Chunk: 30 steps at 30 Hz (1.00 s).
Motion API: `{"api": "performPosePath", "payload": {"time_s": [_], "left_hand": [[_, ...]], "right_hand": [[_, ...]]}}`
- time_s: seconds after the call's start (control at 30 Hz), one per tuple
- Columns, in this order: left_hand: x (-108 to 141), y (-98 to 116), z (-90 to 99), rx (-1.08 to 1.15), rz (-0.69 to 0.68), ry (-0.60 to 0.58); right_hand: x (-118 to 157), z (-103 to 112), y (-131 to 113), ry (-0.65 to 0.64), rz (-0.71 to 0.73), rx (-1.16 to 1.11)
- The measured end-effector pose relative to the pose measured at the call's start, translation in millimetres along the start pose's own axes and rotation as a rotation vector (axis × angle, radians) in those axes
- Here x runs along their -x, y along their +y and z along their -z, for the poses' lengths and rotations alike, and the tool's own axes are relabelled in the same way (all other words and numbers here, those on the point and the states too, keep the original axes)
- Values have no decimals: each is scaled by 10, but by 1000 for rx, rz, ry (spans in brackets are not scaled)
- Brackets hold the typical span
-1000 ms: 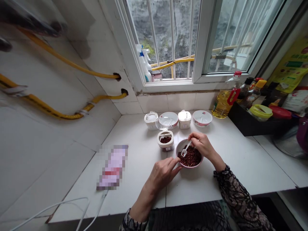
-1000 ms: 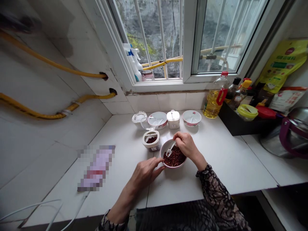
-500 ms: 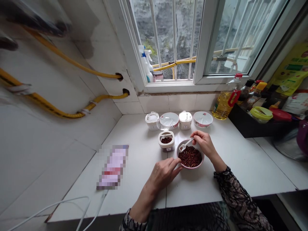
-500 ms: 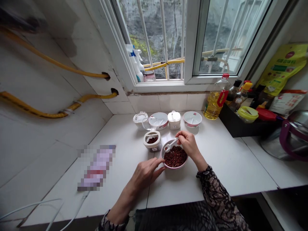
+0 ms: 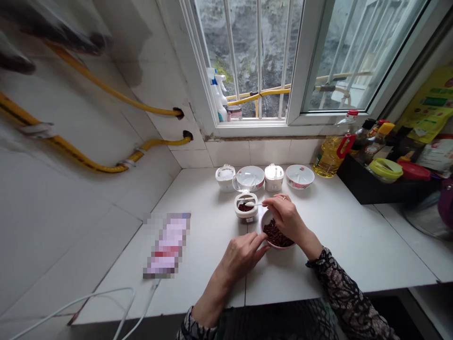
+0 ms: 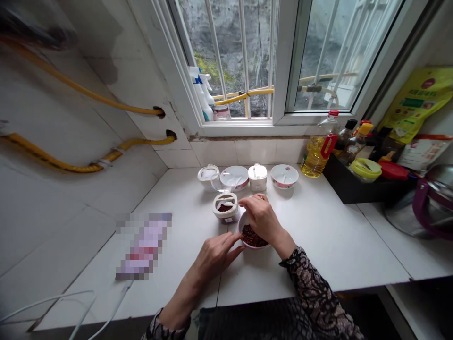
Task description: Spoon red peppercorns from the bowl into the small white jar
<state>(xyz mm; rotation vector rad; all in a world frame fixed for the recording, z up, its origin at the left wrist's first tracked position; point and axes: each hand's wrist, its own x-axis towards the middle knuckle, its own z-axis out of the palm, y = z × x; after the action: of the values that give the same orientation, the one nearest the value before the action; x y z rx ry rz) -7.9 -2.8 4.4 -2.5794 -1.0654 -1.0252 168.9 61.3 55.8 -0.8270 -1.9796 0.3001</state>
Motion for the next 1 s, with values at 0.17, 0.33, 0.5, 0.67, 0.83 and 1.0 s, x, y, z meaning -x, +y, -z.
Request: {"api": "performPosePath", "payload": {"time_s": [0.17,0.33,0.5,0.67,0.83,1.0], "left_hand": [[6,1,3,11,-2,-9],[22,-8,1,14,6,-23],[21,-7,3,21,4,-26],[22,-8,-9,29,3,-16],[35,-16,-2,21,15,-43],[29,-14,-2,26,12,-34]], "right_hand": [[16,254,37,132,-179,-57],[61,426,172,-12,-298,-51],[101,312,229,-200,-216,152],[119,242,221,-263,-229,109],[109,293,253,-229,-363,-25],[93,320,252,-133,-501,-151]]}}
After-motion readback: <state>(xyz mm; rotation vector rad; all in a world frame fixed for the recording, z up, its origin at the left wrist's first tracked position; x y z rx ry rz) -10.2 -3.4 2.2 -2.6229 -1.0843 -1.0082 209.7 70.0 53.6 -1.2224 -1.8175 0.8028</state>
